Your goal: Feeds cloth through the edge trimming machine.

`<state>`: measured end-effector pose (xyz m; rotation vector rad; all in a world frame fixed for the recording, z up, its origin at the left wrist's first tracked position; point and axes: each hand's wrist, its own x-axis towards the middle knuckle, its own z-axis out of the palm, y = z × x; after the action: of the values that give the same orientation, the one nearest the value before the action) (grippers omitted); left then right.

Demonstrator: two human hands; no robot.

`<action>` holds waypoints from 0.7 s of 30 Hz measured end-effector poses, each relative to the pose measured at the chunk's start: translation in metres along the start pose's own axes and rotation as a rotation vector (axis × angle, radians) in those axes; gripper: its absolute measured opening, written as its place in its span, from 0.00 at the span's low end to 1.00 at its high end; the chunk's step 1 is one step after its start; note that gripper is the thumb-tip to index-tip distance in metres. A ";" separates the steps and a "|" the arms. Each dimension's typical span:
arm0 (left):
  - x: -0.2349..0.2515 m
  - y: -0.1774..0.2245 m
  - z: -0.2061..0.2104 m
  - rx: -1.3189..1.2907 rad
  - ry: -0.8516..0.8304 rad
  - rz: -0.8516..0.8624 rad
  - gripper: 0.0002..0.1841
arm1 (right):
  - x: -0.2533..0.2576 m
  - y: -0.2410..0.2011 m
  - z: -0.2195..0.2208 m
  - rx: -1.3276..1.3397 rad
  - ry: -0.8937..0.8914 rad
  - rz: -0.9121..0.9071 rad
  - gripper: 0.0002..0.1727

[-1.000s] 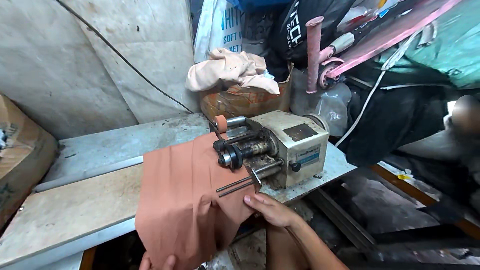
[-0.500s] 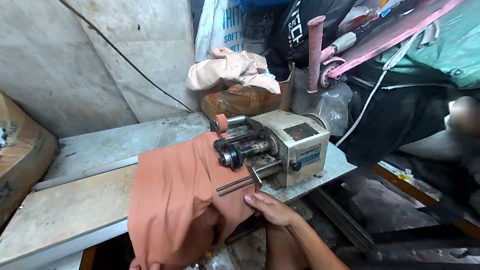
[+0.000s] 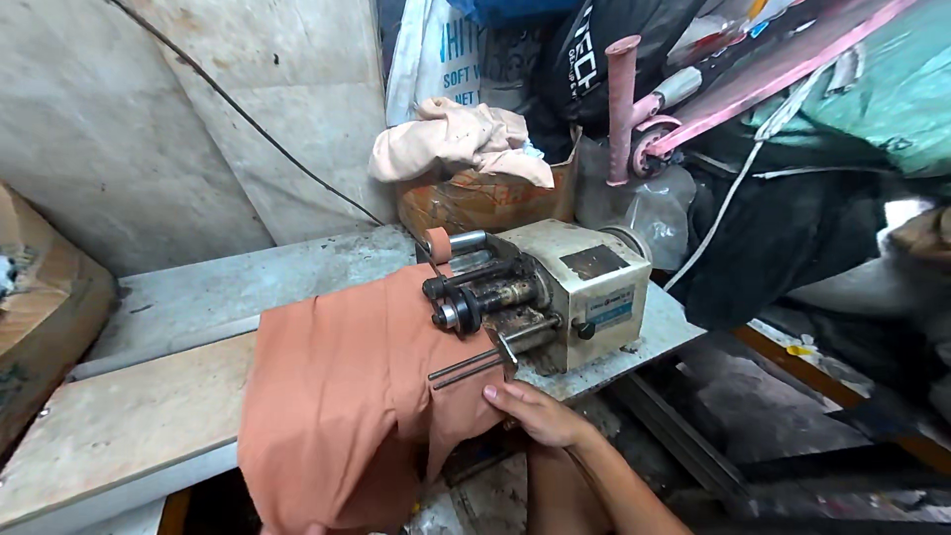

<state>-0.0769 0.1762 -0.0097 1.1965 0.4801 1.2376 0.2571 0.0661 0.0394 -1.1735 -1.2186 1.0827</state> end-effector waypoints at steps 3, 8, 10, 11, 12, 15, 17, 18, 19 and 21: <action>0.002 -0.002 -0.002 0.070 0.028 -0.011 0.21 | -0.002 -0.001 0.000 -0.030 0.012 0.012 0.22; -0.001 0.005 0.003 0.022 0.017 0.009 0.17 | -0.001 -0.001 0.000 -0.030 -0.008 0.009 0.22; 0.000 0.002 0.000 0.083 0.015 0.004 0.21 | -0.002 0.000 0.000 -0.025 -0.004 0.002 0.21; -0.001 0.001 0.001 0.134 -0.004 -0.025 0.21 | -0.001 0.000 0.000 -0.028 -0.002 -0.002 0.22; -0.003 0.001 0.002 0.154 -0.030 -0.042 0.20 | -0.001 0.000 0.000 -0.032 0.001 -0.003 0.21; -0.003 0.006 0.004 0.014 -0.015 -0.011 0.16 | 0.000 0.001 0.001 -0.016 -0.003 -0.013 0.21; 0.000 0.004 0.002 0.009 0.047 0.010 0.18 | -0.001 0.002 0.000 -0.011 -0.004 -0.017 0.21; 0.001 0.001 0.000 0.062 0.044 -0.006 0.20 | -0.001 0.002 0.000 -0.014 -0.003 -0.011 0.22; -0.001 -0.001 0.000 0.117 0.020 -0.032 0.20 | -0.001 0.001 0.000 -0.019 -0.003 -0.006 0.22; -0.005 0.002 0.005 0.109 -0.023 -0.055 0.17 | 0.000 0.001 0.001 -0.015 0.003 -0.003 0.21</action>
<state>-0.0753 0.1697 -0.0081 1.2795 0.5658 1.1613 0.2563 0.0661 0.0384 -1.1839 -1.2281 1.0711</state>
